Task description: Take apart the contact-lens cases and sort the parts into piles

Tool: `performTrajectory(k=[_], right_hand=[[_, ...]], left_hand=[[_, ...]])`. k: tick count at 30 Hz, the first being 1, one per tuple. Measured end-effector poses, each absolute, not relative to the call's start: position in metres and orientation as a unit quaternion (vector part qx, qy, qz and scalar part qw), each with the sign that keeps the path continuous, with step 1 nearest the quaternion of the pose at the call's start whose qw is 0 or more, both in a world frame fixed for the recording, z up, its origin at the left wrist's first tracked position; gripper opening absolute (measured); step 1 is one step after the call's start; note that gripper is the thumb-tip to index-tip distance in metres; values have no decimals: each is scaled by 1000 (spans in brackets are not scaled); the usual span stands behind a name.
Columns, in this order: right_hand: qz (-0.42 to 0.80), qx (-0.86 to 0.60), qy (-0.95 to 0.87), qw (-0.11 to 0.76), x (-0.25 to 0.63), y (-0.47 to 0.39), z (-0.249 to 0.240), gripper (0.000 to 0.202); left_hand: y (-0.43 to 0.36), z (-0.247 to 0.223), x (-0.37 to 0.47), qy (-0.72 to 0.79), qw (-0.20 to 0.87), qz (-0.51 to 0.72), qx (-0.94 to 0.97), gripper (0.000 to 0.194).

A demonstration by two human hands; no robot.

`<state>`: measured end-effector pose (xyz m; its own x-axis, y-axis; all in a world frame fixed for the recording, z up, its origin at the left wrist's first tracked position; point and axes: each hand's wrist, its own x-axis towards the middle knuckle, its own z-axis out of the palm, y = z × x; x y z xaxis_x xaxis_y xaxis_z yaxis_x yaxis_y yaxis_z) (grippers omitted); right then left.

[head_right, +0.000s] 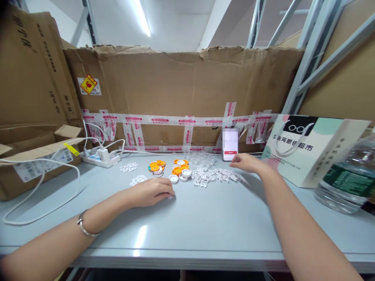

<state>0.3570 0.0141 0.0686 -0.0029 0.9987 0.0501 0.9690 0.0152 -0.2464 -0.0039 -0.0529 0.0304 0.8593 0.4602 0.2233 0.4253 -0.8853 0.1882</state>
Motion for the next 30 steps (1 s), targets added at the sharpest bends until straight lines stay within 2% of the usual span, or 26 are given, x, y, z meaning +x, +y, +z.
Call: performTrajectory(k=[7,16,21,25,30], right_hand=[[65,-685,-716,116,340,13,68,25],[6,-707,-670,228,336,16,66,26],[-21,-717,-635,288,344,18,65,25],[-33,-721,-616,316,350,19,63,24],[-36,-731,-595,331,354,19,63,25]], left_hand=[[-48,32,-3,256,49,170,950,19],[14,54,-93,573,-60,276,770,19],[35,47,-138,664,-39,250,704,22],[43,35,-150,698,-14,214,683,16],[48,26,-155,719,-3,190,669,28]])
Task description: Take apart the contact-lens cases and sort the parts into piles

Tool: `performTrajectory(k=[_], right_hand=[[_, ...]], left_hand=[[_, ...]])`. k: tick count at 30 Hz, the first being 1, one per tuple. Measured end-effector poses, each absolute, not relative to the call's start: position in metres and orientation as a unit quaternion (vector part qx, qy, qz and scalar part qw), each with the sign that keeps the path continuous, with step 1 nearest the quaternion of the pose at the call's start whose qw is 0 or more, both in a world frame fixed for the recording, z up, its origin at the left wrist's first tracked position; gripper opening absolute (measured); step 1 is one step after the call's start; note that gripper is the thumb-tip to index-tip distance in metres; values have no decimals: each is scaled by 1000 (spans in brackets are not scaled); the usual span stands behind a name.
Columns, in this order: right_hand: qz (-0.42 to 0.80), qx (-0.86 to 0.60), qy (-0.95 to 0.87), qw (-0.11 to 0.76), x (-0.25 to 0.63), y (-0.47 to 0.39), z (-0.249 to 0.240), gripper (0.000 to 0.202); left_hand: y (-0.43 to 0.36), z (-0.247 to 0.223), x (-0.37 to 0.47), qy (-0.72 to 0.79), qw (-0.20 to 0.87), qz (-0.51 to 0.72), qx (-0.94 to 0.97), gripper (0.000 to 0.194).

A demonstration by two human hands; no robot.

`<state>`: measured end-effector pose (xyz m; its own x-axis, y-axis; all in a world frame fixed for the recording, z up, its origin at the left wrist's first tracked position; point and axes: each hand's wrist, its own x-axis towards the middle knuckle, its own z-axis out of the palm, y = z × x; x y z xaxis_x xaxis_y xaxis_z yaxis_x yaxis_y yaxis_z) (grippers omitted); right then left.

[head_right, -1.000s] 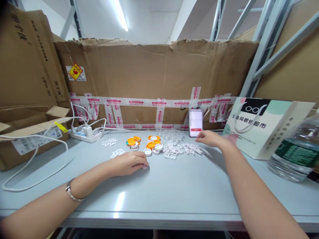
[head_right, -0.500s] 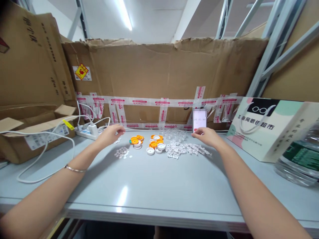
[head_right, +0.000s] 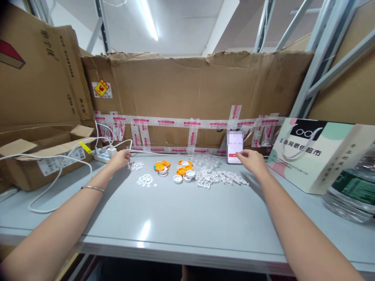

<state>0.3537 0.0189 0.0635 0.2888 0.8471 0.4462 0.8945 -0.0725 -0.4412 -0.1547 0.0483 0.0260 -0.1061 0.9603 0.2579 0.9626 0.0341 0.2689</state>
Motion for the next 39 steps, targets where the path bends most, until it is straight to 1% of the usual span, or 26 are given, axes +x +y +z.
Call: performTrajectory(k=[3,7,11,22,27,31,39], right_hand=[[-40,-738,-581,339,356,19,63,26],[-39,-741,-573,348,362,19,62,27],[-42,-752,-551,358,370,19,61,30],[-38,-774,-519,362,380,23,52,32],[-39,-777,-515,361,380,27,50,33],[-35,-771,-523,363,380,28,49,31],[-37,-764,-532,364,380,29,47,30]], left_hand=[[50,23,-157,-722,7,-189,-665,26],[52,20,-158,-721,18,-201,-663,16],[54,18,-159,-714,27,-210,-668,21],[55,19,-155,-709,37,-207,-673,18],[52,21,-151,-709,21,-196,-677,15],[52,24,-148,-704,-3,-179,-688,22],[52,25,-147,-691,-68,-174,-699,26]])
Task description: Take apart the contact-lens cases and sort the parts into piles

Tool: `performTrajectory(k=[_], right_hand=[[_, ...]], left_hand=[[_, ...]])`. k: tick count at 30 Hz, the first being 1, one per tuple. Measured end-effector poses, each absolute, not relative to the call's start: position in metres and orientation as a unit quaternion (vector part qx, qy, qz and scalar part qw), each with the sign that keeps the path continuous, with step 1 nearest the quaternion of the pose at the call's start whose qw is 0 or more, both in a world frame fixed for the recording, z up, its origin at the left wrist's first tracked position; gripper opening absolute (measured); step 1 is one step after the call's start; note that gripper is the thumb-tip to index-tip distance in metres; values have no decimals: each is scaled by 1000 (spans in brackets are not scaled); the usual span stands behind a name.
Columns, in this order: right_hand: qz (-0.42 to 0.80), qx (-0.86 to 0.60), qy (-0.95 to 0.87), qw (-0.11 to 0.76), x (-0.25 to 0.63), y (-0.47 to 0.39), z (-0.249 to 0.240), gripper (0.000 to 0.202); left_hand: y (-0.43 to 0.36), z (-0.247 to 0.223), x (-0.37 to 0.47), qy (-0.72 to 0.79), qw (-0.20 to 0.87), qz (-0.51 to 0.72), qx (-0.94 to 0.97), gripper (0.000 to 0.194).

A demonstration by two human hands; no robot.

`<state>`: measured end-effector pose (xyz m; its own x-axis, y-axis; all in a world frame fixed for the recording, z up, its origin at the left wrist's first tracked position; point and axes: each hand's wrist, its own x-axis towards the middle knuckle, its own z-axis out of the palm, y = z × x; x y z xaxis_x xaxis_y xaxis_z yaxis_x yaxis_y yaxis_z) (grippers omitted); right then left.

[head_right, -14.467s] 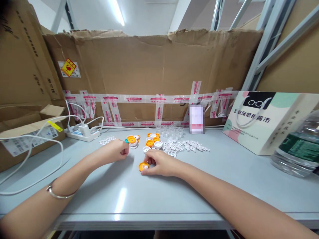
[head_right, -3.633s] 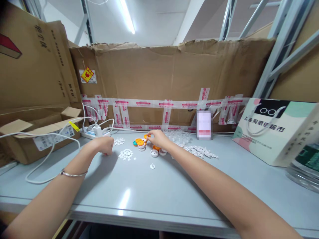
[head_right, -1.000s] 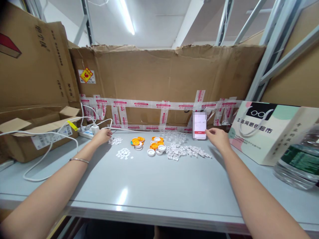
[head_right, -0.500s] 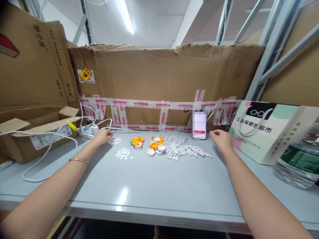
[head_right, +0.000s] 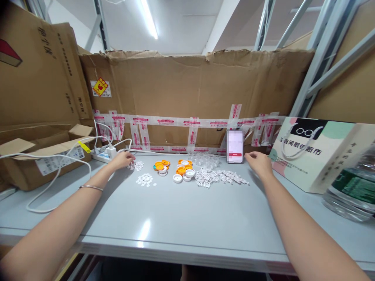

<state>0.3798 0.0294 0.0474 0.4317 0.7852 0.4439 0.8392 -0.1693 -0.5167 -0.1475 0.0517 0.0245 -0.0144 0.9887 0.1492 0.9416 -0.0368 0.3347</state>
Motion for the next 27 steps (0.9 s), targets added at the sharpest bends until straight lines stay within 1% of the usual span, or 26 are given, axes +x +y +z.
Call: performTrajectory(k=[3,9,12,15,19,23,27], right_hand=[[-31,-762,-535,364,380,31,47,30],[-19,-758,-543,361,378,29,49,29],[-14,-752,-550,363,375,28,50,30],[-11,-748,-555,364,372,28,50,30],[-10,-747,-558,361,370,29,51,29],[-5,-747,-562,356,369,29,51,29],[-4,-747,-562,354,368,28,52,27]], left_hand=[[51,25,-146,690,80,177,697,25],[49,33,-148,716,59,185,671,19],[45,37,-155,741,93,154,647,24],[41,37,-161,769,153,120,609,29],[41,36,-160,779,213,109,580,30],[44,37,-155,767,239,119,583,30],[44,37,-153,756,243,128,595,30]])
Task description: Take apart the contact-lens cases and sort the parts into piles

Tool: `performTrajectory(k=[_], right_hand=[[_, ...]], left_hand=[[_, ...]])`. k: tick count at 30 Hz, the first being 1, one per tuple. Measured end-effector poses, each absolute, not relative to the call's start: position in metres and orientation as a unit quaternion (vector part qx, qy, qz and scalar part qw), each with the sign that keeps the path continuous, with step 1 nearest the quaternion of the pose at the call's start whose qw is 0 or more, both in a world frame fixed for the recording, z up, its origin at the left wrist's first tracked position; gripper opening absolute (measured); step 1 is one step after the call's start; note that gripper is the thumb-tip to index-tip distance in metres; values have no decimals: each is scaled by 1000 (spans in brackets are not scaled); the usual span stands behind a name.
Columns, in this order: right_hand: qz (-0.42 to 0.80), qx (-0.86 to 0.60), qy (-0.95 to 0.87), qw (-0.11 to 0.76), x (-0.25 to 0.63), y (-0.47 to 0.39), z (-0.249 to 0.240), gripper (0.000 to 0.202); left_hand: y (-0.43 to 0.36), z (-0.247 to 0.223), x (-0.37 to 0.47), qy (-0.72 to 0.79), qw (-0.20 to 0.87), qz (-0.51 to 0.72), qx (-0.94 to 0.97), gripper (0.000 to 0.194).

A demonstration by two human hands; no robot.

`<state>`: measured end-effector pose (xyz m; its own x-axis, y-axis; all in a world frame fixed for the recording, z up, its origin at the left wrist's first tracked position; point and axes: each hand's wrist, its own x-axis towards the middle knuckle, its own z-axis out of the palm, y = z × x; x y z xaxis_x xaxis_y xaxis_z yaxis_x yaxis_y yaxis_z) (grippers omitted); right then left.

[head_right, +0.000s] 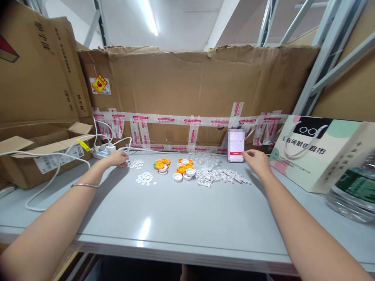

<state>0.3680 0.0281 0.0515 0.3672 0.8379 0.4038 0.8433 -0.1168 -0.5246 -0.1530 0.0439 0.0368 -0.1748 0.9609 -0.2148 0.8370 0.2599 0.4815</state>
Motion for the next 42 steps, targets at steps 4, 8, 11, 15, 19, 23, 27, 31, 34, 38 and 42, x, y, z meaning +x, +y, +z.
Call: performTrajectory(k=[4,8,11,15,19,23,27,31,34,38,42], right_hand=[[1,-745,-566,353,366,28,52,25],[2,-740,-569,358,366,27,51,24],[1,-736,-571,364,365,28,51,23],[0,-731,-570,374,364,26,50,24],[1,-721,-580,379,360,22,54,25],[-1,-698,-597,394,347,15,65,30],[10,-663,-625,413,321,8,72,31],[43,-605,-684,405,293,5,65,30],[80,-569,-729,372,279,4,55,30],[94,-548,-751,356,266,-2,53,32],[105,-525,-754,381,249,-16,68,30]], left_hand=[[45,35,-154,742,231,129,616,29],[50,31,-155,732,211,124,636,28],[51,30,-155,726,189,119,650,27],[46,36,-155,717,135,119,673,22],[33,51,-151,704,63,119,697,17],[21,62,-136,646,24,131,751,16],[20,57,-119,566,33,125,814,20],[28,47,-116,536,42,95,838,18],[32,42,-121,530,41,76,844,16],[32,43,-125,535,32,63,842,16],[26,50,-122,550,24,61,833,17]])
